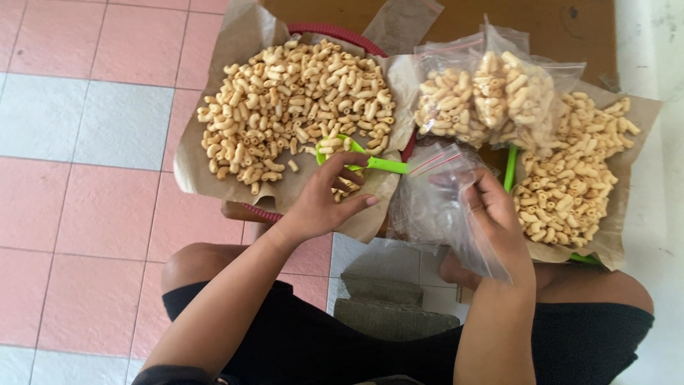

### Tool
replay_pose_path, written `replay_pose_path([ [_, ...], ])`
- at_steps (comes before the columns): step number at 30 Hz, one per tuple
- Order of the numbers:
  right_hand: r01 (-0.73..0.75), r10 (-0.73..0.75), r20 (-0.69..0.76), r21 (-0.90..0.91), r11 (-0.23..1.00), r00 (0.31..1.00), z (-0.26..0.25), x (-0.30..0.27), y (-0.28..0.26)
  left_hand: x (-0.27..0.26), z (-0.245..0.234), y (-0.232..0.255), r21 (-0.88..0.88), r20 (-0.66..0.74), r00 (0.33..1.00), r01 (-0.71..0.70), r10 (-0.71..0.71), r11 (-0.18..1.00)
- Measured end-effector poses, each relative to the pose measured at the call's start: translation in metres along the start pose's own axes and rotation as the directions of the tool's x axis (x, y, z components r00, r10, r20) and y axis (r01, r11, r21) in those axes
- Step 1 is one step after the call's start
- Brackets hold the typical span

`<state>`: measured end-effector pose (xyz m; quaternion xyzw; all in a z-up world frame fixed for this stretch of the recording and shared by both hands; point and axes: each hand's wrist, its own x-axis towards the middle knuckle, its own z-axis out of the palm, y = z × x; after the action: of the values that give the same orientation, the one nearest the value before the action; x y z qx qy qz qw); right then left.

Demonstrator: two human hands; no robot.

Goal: Manually packing puffed snacks into small plastic bags using a plastic scoop.

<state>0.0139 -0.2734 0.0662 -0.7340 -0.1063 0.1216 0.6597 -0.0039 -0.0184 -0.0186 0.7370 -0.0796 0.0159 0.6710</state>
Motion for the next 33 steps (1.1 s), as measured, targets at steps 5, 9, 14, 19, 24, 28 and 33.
replay_pose_path([
  [5,-0.017,0.002,0.081,0.184,0.983,0.997,0.023,-0.001,0.024,0.001,0.001,0.002,-0.117,0.0,0.999,0.05,-0.05,0.992],
  [9,-0.038,-0.006,0.163,0.266,0.963,0.987,0.031,0.006,0.021,0.002,-0.004,-0.004,-0.109,-0.054,0.997,0.044,-0.05,0.993],
  [14,-0.047,0.003,0.172,0.252,0.967,0.985,0.028,0.007,0.025,0.002,-0.007,-0.001,-0.089,-0.085,0.996,0.009,-0.016,0.996],
  [19,-0.212,0.209,0.065,0.035,0.977,0.976,-0.002,0.013,0.069,0.004,-0.009,0.006,-0.064,-0.089,0.996,-0.024,0.018,0.998],
  [24,0.052,-0.06,0.06,0.126,0.991,0.996,-0.008,0.012,0.076,0.005,-0.009,0.013,-0.007,-0.049,0.995,-0.082,0.081,0.997],
  [28,0.049,-0.043,-0.061,0.095,0.994,0.997,0.022,0.01,0.033,0.003,-0.006,0.0,0.015,-0.058,0.995,-0.077,0.078,0.997],
  [33,-0.04,0.051,-0.226,0.054,0.998,0.973,0.012,0.009,0.033,0.005,-0.01,-0.009,-0.129,-0.17,0.979,-0.134,0.111,0.983],
])
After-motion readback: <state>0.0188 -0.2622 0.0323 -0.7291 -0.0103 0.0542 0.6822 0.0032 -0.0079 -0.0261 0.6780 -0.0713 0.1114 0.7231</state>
